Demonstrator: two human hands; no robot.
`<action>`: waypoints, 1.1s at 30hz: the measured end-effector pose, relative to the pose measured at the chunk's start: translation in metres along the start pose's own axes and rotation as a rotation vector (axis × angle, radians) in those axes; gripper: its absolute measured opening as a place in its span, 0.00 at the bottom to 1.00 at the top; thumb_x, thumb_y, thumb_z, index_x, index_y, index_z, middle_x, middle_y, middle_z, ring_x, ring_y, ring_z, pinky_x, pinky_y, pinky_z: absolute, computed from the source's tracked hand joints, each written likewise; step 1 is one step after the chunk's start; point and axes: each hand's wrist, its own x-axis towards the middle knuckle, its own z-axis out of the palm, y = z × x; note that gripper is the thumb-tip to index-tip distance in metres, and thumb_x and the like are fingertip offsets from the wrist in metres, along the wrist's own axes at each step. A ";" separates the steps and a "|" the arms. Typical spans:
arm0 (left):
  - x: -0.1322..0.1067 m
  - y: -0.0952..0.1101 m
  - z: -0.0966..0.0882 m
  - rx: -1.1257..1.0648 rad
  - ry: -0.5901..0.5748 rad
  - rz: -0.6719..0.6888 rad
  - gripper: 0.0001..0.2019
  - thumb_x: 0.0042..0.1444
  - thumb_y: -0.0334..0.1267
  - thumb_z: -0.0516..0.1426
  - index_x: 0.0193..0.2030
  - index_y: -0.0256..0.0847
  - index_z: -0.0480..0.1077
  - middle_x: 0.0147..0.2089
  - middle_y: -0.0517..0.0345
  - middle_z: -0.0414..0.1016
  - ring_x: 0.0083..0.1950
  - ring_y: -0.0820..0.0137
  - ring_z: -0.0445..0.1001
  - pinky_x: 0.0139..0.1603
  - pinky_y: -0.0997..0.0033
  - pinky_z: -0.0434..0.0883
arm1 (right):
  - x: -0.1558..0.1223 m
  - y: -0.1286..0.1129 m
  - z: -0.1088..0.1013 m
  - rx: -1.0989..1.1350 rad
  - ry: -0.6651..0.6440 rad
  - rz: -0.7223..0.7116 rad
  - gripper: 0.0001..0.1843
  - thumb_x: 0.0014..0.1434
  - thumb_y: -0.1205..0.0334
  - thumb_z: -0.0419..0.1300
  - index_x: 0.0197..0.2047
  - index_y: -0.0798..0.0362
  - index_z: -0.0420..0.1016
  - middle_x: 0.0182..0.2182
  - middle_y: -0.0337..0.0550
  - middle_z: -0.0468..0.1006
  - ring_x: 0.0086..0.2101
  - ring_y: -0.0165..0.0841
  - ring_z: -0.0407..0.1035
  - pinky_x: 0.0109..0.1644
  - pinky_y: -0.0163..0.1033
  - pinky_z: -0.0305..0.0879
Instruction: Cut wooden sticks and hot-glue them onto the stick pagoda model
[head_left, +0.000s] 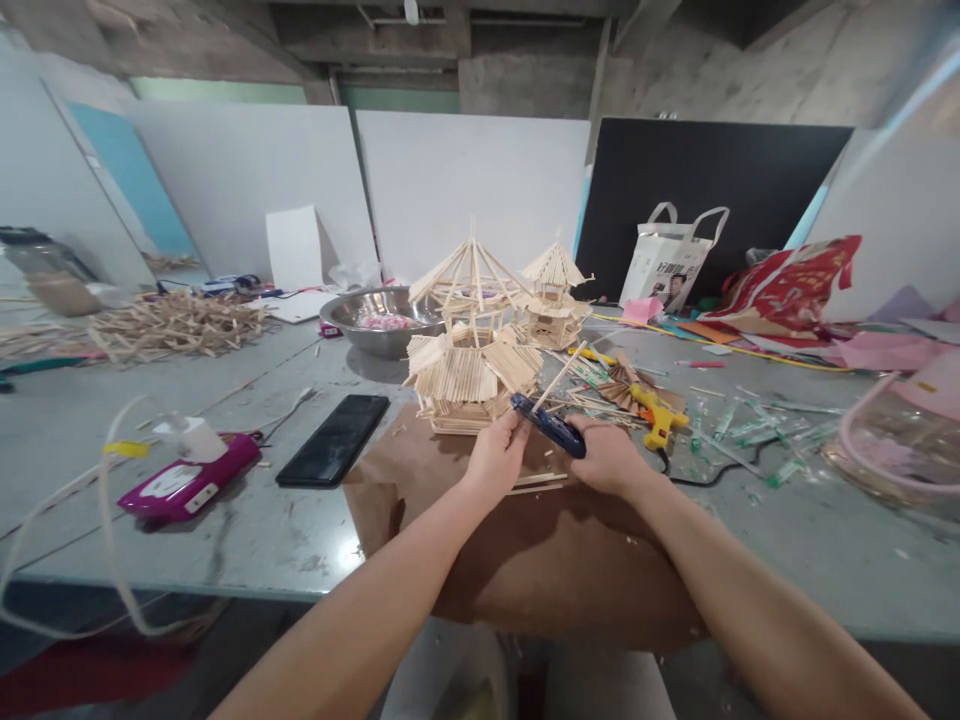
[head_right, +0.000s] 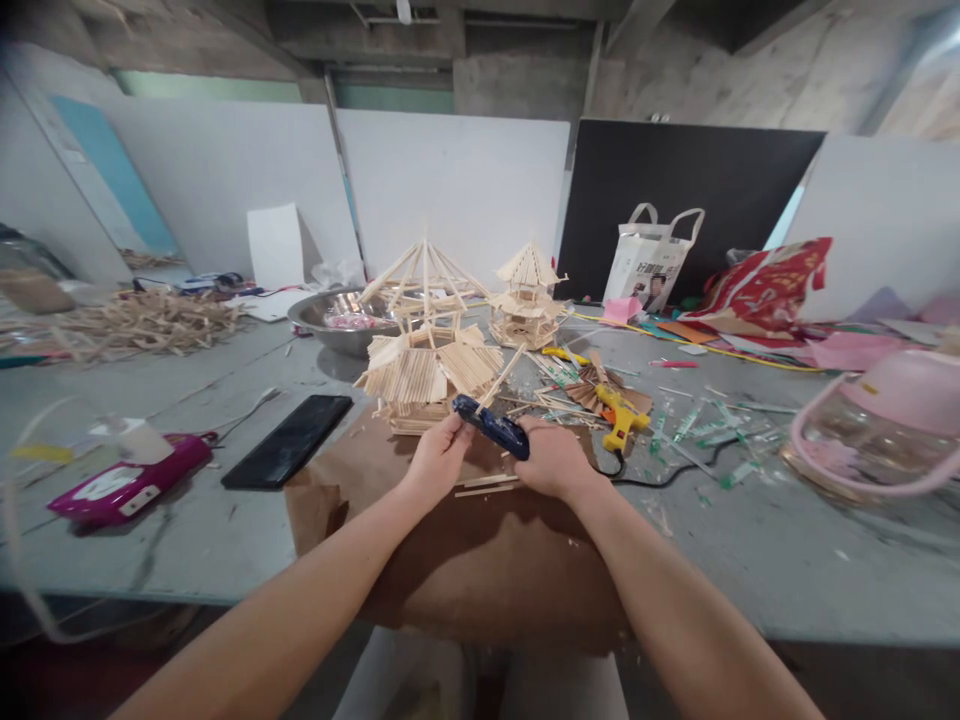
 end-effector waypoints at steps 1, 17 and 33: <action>0.000 0.001 0.000 0.023 0.014 0.016 0.13 0.52 0.42 0.46 0.28 0.36 0.65 0.23 0.62 0.62 0.26 0.76 0.59 0.29 0.77 0.57 | 0.000 0.000 0.000 0.015 0.000 -0.007 0.19 0.42 0.62 0.52 0.40 0.52 0.64 0.35 0.45 0.73 0.34 0.36 0.66 0.37 0.37 0.57; 0.005 0.001 -0.014 -0.616 -0.434 -0.439 0.16 0.43 0.48 0.55 0.25 0.34 0.64 0.12 0.71 0.47 0.12 0.85 0.39 0.12 0.81 0.37 | -0.003 0.009 -0.002 0.187 -0.026 -0.052 0.28 0.40 0.63 0.55 0.48 0.51 0.60 0.41 0.44 0.70 0.40 0.36 0.64 0.42 0.37 0.57; 0.001 -0.003 -0.005 0.031 -0.040 -0.014 0.10 0.49 0.42 0.49 0.29 0.39 0.66 0.23 0.60 0.64 0.25 0.75 0.60 0.26 0.78 0.56 | -0.001 0.001 0.002 0.016 0.005 0.012 0.20 0.42 0.60 0.54 0.42 0.51 0.63 0.34 0.45 0.73 0.35 0.37 0.66 0.38 0.37 0.57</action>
